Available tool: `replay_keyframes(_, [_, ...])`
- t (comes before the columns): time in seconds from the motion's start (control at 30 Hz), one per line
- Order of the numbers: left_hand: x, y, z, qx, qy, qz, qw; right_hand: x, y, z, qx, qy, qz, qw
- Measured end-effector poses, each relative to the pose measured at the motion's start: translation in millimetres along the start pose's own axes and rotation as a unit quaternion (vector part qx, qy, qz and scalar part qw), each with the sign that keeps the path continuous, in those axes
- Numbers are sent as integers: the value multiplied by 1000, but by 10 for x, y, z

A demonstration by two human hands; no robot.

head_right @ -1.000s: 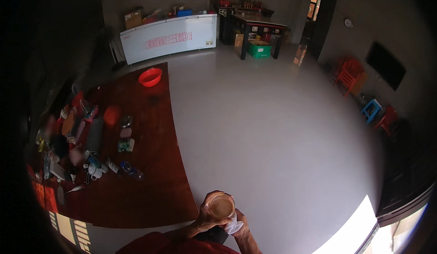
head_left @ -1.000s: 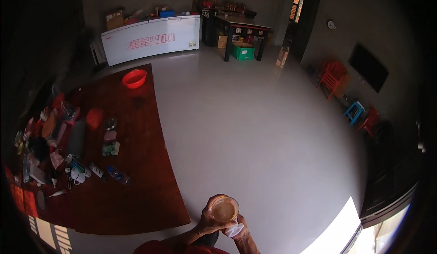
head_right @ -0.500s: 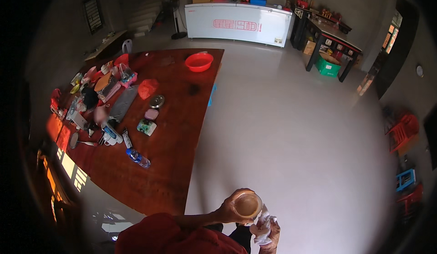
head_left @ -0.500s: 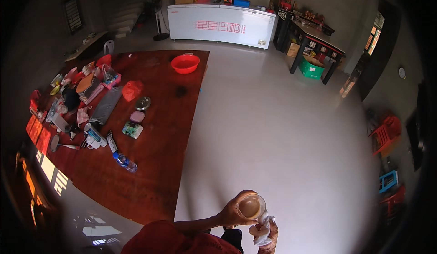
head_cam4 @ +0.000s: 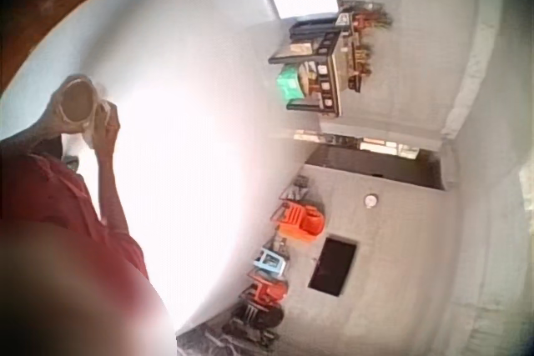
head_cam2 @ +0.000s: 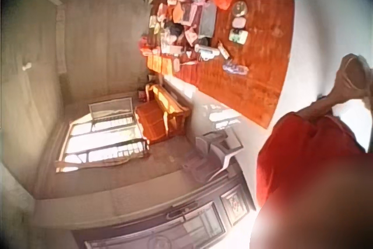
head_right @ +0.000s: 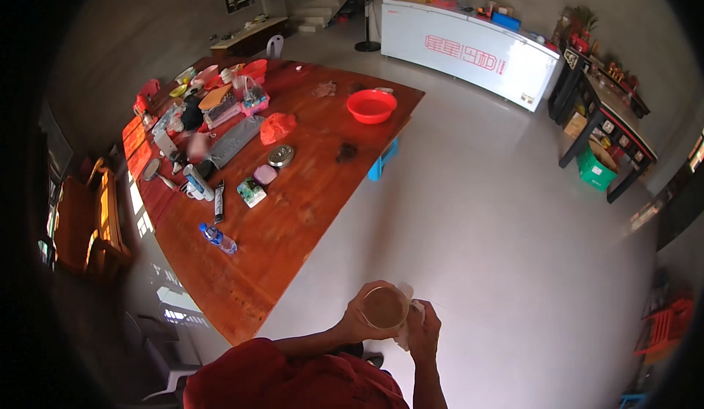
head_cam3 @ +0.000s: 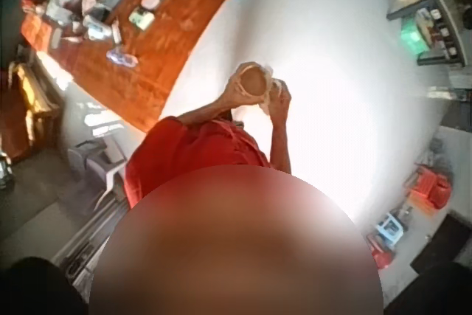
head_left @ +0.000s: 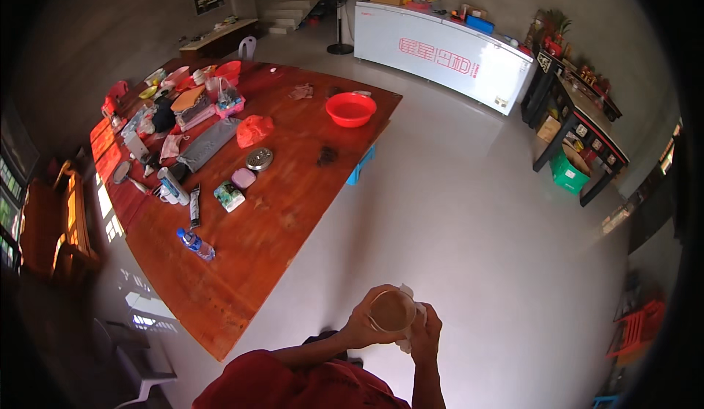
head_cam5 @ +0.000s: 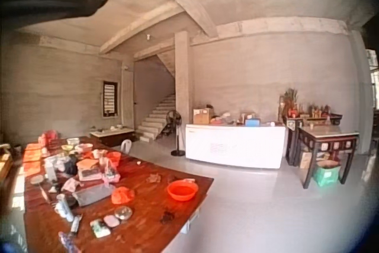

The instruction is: The person opens a small packet and pours its contents into a glass. They then pour hot water from a red thermos into the glass and stir the mixture with a spoon. Finally, the person wipes the rim of the glass with a tissue.

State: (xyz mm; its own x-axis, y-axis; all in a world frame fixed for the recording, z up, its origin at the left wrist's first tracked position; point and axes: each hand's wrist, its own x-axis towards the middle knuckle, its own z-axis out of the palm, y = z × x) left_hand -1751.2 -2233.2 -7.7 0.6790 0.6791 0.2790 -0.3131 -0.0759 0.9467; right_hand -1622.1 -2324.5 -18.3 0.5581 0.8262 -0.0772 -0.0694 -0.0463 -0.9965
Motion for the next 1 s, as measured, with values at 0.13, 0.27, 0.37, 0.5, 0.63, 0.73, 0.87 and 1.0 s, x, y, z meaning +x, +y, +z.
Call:
replay_keyframes(0.13, [623, -315, -50, -11, 48, 3, 999, 828, 117, 19, 159, -80, 124, 976])
replay_keyframes(0.27, [1437, -542, -114, 22, 76, 4, 997, 1671, 688, -122, 50, -155, -40, 986])
replay_keyframes(0.37, [2087, -766, -244, 57, 97, 19, 993, 2261, 391, -105, 386, -148, 262, 872])
replay_keyframes(0.5, [2981, -982, -287, 107, 104, 15, 989, 3062, 705, -420, 393, -189, 303, 847])
replay_keyframes(0.63, [3807, -1293, -286, 86, 115, -34, 989, 3742, 272, -565, 255, -241, 205, 914])
replay_keyframes(0.73, [4426, -1531, -214, 82, 117, -31, 989, 4398, 281, -864, 247, -189, 209, 927])
replay_keyframes(0.87, [5221, -1683, -43, 82, 123, -22, 989, 5405, 69, -1296, 109, -140, 76, 981])
replay_keyframes(1.0, [5985, -1868, 12, 127, 172, 26, 976, 6354, -517, -1402, 231, -143, 178, 946])
